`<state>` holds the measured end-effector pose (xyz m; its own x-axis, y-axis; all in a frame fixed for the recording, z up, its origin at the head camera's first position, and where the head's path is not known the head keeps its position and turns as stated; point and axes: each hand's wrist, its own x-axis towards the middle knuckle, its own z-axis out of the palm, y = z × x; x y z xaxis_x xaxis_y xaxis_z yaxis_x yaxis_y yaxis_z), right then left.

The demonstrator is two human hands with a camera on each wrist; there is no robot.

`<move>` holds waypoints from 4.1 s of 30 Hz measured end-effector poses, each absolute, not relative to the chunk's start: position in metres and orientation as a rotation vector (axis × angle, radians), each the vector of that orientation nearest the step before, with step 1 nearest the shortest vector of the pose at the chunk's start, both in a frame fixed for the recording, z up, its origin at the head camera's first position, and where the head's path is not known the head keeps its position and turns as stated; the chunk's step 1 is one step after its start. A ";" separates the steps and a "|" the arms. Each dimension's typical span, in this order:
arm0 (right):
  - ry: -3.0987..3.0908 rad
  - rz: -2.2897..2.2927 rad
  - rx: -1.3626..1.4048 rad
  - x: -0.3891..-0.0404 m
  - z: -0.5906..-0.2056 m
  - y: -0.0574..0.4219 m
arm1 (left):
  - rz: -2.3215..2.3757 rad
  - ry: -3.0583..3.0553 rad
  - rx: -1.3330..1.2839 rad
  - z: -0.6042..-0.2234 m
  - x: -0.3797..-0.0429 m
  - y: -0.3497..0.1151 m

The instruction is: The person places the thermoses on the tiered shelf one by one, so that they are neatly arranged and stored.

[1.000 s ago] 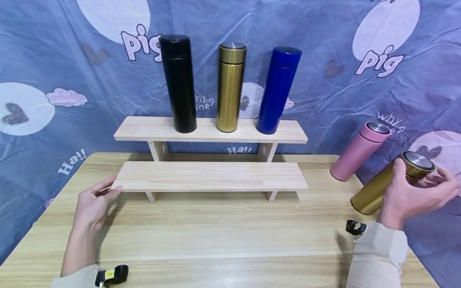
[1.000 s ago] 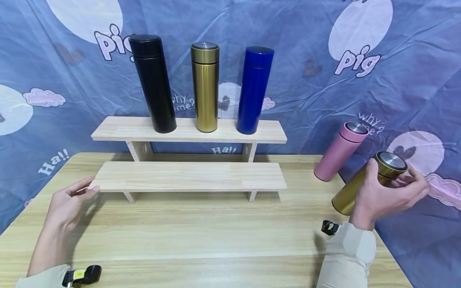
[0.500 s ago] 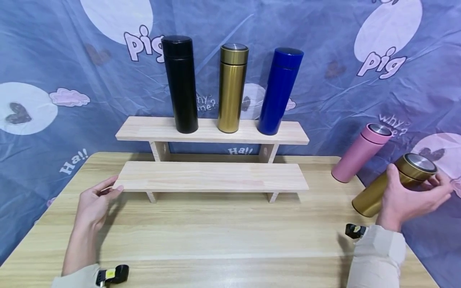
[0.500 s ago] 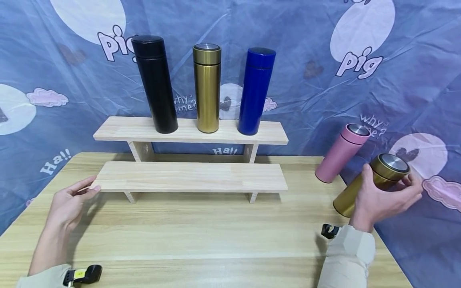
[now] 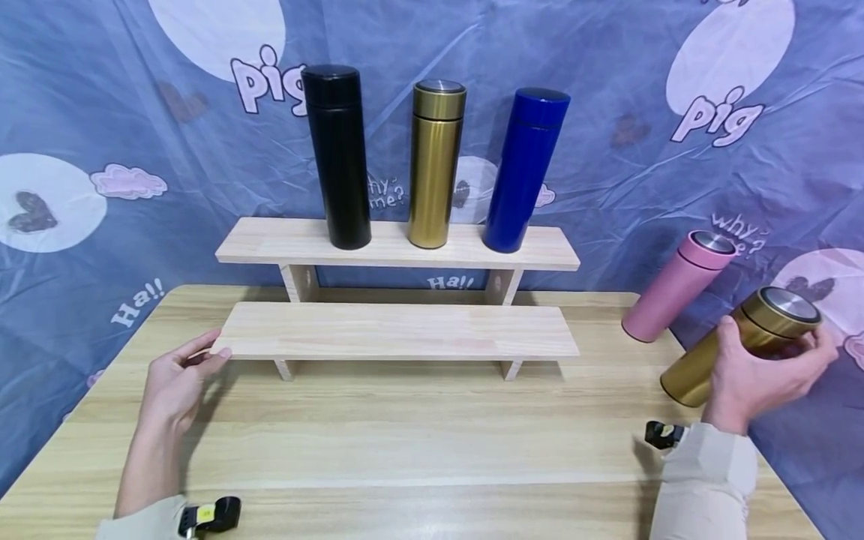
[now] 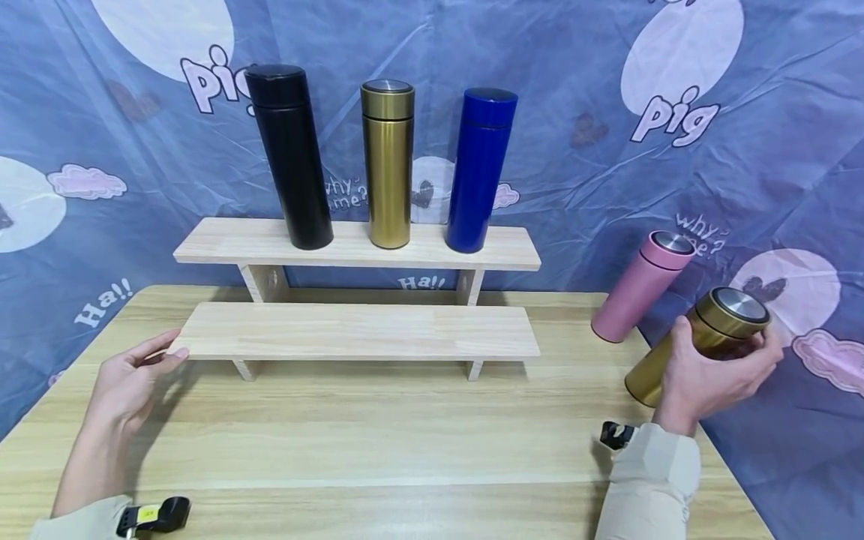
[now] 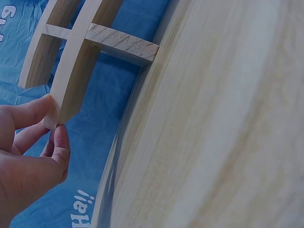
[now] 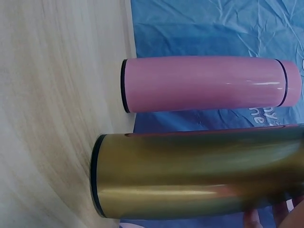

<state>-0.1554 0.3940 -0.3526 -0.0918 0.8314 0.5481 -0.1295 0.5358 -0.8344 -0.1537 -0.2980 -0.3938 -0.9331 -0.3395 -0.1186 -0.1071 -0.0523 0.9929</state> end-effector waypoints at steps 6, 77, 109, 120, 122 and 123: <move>-1.459 0.894 -0.673 -0.156 -0.351 0.394 | -2.112 -2.055 0.510 -0.393 -0.154 -0.298; -1.463 1.112 -0.252 -0.177 -0.285 0.298 | -2.085 -2.070 0.534 -0.393 -0.156 -0.299; -1.505 1.371 -0.017 -0.184 -0.263 0.217 | -2.114 -2.029 0.496 -0.392 -0.157 -0.298; -1.537 1.447 0.055 -0.198 -0.271 0.196 | -2.119 -2.027 0.484 -0.391 -0.156 -0.298; -1.550 1.459 0.068 -0.197 -0.270 0.191 | -2.127 -2.016 0.478 -0.391 -0.156 -0.299; -1.554 1.466 0.076 -0.196 -0.269 0.187 | -2.128 -2.014 0.477 -0.391 -0.156 -0.299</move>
